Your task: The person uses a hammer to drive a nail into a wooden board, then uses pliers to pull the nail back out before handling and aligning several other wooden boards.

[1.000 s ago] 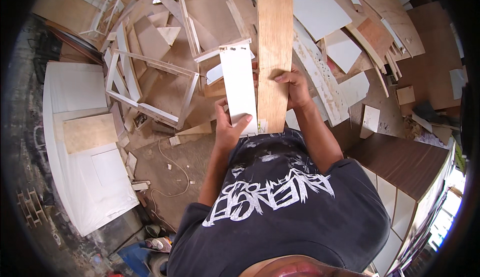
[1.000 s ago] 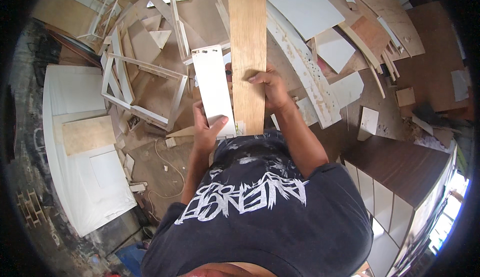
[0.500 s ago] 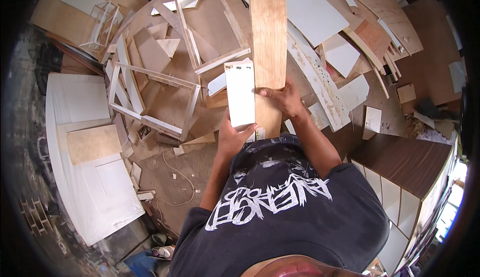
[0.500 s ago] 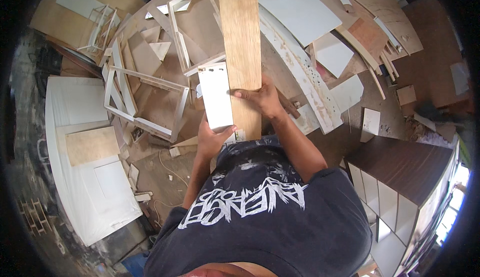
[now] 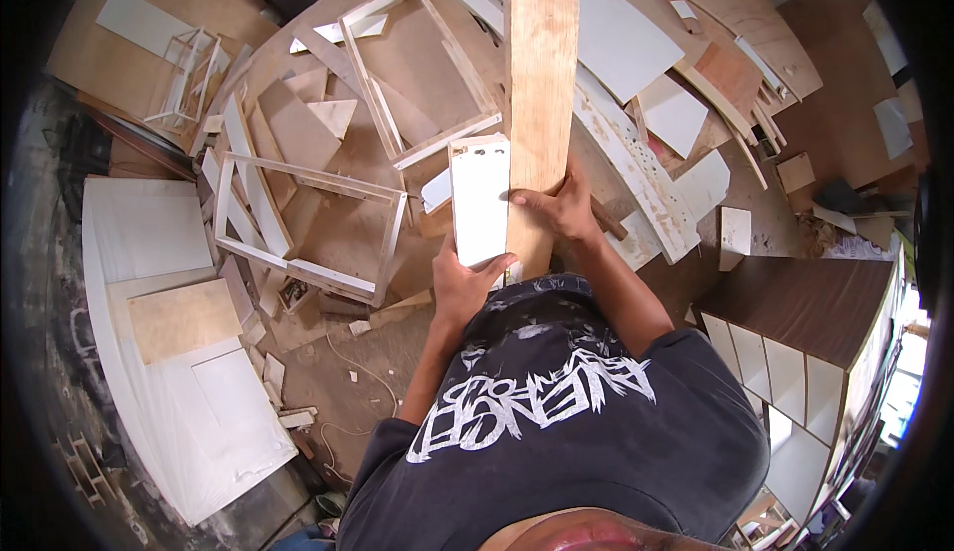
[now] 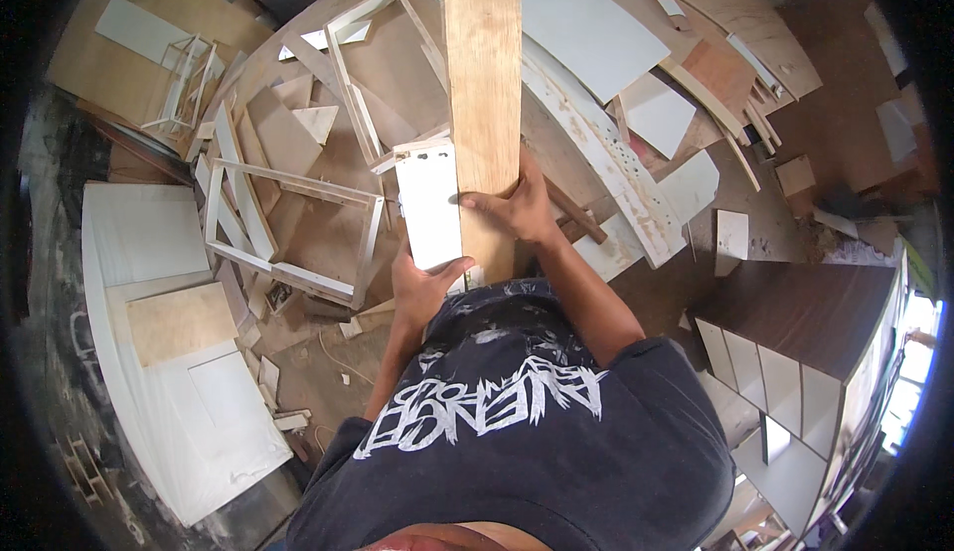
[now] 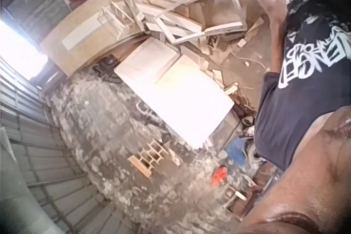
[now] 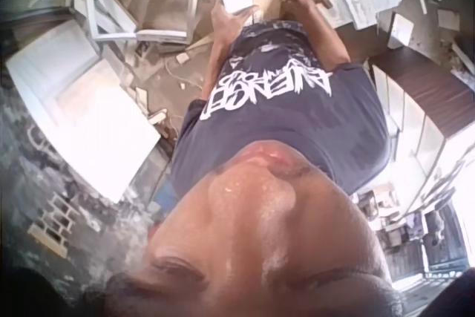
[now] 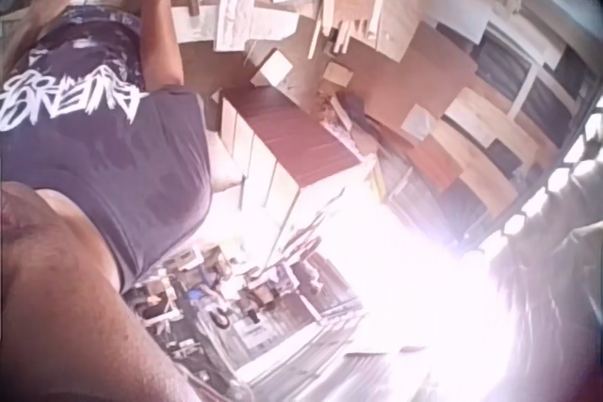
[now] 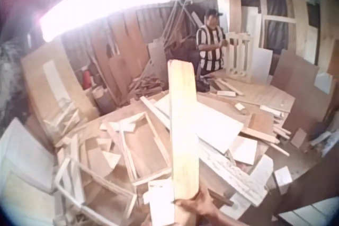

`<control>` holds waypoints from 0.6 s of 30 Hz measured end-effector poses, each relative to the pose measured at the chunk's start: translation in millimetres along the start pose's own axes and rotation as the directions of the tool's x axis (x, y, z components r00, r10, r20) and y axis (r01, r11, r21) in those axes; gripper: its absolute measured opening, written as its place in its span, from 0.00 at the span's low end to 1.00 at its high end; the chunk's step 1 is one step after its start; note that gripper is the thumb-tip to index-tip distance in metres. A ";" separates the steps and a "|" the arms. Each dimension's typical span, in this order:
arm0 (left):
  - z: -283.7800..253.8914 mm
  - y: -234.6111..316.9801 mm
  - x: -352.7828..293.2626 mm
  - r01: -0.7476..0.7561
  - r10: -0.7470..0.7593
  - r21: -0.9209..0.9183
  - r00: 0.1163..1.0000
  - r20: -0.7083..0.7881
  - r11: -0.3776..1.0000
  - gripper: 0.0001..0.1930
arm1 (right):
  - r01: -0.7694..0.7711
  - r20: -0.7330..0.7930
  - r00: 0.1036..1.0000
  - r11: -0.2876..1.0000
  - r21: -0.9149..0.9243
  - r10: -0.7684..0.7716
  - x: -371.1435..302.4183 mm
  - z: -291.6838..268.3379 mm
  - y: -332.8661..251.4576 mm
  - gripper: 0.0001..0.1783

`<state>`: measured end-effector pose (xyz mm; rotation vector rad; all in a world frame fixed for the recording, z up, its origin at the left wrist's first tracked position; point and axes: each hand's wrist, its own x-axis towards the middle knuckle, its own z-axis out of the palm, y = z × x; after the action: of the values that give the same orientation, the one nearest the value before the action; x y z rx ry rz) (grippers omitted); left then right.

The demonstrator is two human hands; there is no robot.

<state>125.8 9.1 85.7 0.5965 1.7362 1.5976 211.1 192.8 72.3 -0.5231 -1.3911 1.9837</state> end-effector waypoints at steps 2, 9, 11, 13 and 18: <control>-9.6 5.3 2.2 -0.033 0.033 0.018 0.999 -0.007 0.999 0.31 | 0.047 0.003 0.999 0.999 0.000 -0.047 2.6 10.8 1.3 0.49; -52.0 14.9 13.1 -0.115 0.103 0.218 0.992 0.066 0.969 0.28 | 0.117 -0.056 0.992 0.985 0.122 -0.111 10.8 38.0 10.5 0.53; -61.5 20.4 13.6 -0.131 0.112 0.254 0.990 0.088 0.958 0.30 | 0.072 -0.061 0.996 0.978 0.196 -0.061 8.6 48.1 7.9 0.53; -70.5 21.5 14.1 -0.149 0.121 0.287 0.986 0.111 0.946 0.31 | -0.002 -0.162 0.986 0.988 0.154 0.027 4.2 59.1 6.6 0.50; -90.1 17.3 17.7 -0.039 -0.003 0.437 0.995 0.095 0.899 0.36 | 0.053 -0.265 0.964 0.997 0.050 -0.038 -3.4 71.8 23.1 0.49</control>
<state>44.8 -35.4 99.6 0.8884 2.0362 1.1647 160.5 136.9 76.2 -0.6952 -1.1695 1.8342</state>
